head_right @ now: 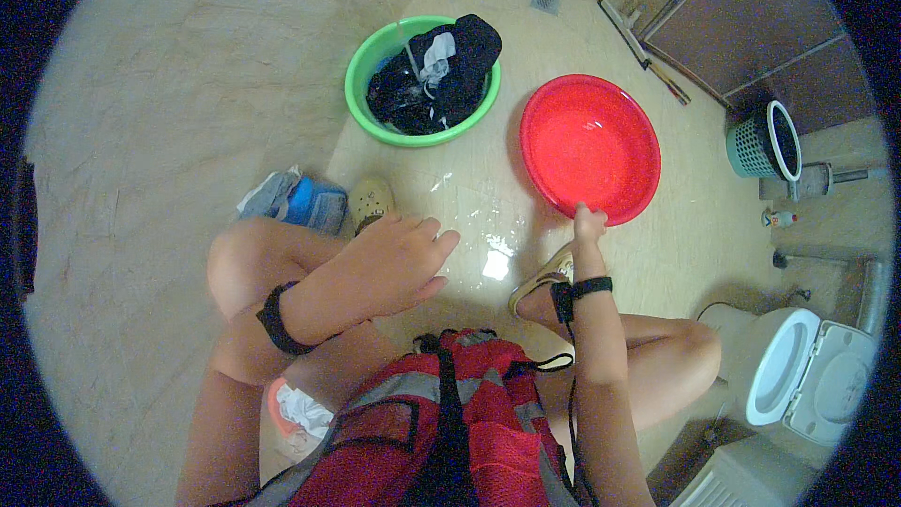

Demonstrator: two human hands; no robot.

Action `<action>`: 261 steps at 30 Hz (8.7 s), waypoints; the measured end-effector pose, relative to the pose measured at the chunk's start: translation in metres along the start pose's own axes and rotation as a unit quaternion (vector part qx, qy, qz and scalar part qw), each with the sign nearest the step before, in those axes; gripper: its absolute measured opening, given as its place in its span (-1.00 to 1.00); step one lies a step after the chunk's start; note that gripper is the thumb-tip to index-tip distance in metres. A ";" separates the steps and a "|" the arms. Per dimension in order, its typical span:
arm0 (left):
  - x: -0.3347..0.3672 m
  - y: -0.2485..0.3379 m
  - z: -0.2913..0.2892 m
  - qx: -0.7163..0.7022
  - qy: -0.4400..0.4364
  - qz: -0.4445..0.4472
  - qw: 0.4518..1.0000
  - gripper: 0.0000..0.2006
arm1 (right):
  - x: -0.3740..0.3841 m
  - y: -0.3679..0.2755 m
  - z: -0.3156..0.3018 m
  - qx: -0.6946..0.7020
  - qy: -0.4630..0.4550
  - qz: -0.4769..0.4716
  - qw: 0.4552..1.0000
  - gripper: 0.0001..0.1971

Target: The person washes clothes by hand in a red bucket, wringing them out and rinsing them in a green basin.

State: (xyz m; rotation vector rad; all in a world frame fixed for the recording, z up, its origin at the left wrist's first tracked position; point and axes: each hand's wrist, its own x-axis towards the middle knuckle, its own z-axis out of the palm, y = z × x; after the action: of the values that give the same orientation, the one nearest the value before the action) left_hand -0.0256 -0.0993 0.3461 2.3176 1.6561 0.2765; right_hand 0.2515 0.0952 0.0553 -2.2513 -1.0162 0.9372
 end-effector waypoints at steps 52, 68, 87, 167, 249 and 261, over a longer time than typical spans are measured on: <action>-0.123 -0.114 -0.004 -0.405 0.333 -0.211 0.825 -0.79 | -0.100 -0.070 -0.046 -0.179 -0.465 -0.184 0.847 -0.78; -0.249 -0.102 0.323 0.070 -0.072 -0.623 0.776 -0.37 | -0.099 -0.045 -0.050 -0.227 -0.441 -0.141 0.857 -0.76; -0.266 -0.218 0.375 0.071 0.181 -0.625 0.756 -0.60 | -0.106 -0.041 -0.045 -0.232 -0.441 -0.146 0.854 -0.78; -0.005 -0.199 0.133 -0.445 0.057 -0.188 0.874 -0.84 | -0.176 -0.100 0.065 0.011 -0.382 -0.576 0.723 -0.28; 0.128 -0.146 0.277 -0.338 0.015 -0.285 0.897 -0.63 | -0.094 -0.040 0.125 0.066 -0.424 -0.388 0.816 -0.48; 0.116 -0.185 0.318 -0.106 0.081 -0.033 0.991 -0.79 | -0.099 -0.027 0.130 0.014 -0.411 -0.355 0.840 -0.46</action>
State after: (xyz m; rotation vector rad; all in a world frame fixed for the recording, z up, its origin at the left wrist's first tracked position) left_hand -0.0533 0.0308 -0.0161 2.1282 1.6823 0.6086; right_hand 0.0937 0.0538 0.0276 -1.1709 -1.9769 1.5357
